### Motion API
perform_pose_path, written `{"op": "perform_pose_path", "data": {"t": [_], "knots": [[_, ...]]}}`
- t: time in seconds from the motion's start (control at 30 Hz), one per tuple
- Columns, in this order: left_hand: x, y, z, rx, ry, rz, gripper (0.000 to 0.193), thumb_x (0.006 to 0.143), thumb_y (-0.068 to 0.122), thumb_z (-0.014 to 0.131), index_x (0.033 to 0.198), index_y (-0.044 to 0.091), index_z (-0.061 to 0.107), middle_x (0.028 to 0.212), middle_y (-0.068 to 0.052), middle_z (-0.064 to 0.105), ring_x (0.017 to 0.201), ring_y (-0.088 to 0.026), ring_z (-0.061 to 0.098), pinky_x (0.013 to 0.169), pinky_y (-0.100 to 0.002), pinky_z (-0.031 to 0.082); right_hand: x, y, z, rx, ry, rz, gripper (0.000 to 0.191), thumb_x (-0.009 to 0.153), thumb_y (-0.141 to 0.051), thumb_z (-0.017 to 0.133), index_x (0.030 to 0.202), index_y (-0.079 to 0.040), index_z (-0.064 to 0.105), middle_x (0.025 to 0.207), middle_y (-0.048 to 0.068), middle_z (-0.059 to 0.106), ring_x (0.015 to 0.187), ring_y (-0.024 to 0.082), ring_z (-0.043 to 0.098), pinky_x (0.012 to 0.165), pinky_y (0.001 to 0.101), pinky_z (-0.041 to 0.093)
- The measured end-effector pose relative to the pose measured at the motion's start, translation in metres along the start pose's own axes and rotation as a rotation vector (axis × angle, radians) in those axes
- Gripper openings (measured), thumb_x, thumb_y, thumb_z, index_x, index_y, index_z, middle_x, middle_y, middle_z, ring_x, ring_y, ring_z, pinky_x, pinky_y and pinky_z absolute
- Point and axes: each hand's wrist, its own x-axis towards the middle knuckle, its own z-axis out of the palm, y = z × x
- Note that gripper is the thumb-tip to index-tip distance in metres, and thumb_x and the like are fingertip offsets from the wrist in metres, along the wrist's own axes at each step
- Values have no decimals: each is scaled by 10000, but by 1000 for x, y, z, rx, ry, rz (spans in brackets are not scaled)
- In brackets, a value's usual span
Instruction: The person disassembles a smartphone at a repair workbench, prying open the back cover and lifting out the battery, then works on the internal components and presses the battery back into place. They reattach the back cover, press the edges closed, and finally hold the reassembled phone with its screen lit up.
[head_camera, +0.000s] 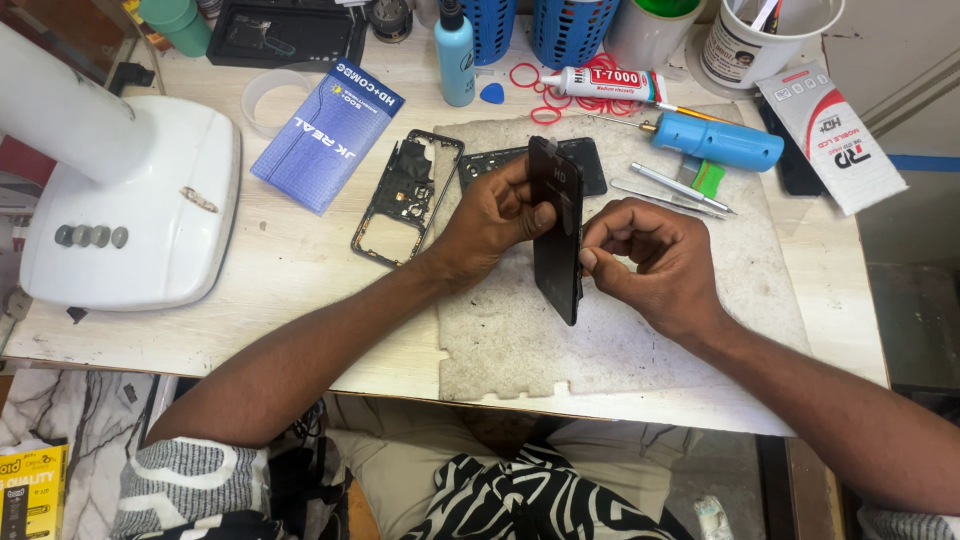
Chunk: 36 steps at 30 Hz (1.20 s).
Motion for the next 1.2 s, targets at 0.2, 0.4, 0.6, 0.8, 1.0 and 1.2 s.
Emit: {"op": "perform_pose_path", "data": {"t": [0.2, 0.4, 0.6, 0.8, 1.0, 1.2], "knots": [[1, 0, 0, -30, -10, 5, 607, 939, 373, 806, 1384, 37, 566, 1185, -52, 701, 1138, -140, 662, 1055, -345, 568, -1, 1, -1, 21, 4, 11, 97, 938, -28, 740, 994, -5, 664, 970, 49, 672, 854, 73, 644, 767, 238, 586], [0, 0, 1, -31, -16, 3, 611, 940, 385, 800, 1385, 40, 562, 1189, -45, 696, 1141, -135, 662, 1054, -343, 571, -1, 2, -2, 4, 2, 0, 103, 934, -33, 743, 996, -8, 665, 967, 48, 670, 843, 67, 639, 744, 232, 583], [0, 1, 1, -25, -15, 2, 597, 945, 375, 795, 1381, 39, 565, 1178, -46, 695, 1137, -135, 662, 1056, -350, 573, 0, 2, -2, -18, -4, -13, 106, 937, -53, 745, 992, -16, 662, 959, 51, 671, 830, 67, 643, 730, 233, 588], [1, 1, 1, -3, -9, 4, 584, 948, 371, 787, 1376, 43, 564, 1178, -49, 701, 1143, -137, 667, 1065, -355, 578, 0, 3, -2, -42, -6, -32, 106, 939, -62, 744, 985, -18, 659, 940, 52, 675, 812, 70, 649, 711, 233, 591], [1, 1, 2, -11, -11, 6, 585, 950, 366, 788, 1382, 42, 564, 1179, -52, 703, 1138, -137, 668, 1062, -356, 578, 0, 3, -3, -30, -6, -33, 101, 939, -51, 740, 989, -18, 658, 947, 53, 671, 822, 72, 641, 720, 233, 581], [0, 0, 2, -10, -11, 5, 590, 951, 364, 785, 1390, 44, 555, 1198, -50, 700, 1154, -135, 663, 1072, -350, 570, -1, 2, -2, -21, 2, -18, 107, 936, -51, 743, 993, -15, 660, 954, 50, 669, 827, 72, 637, 725, 232, 575]]}}
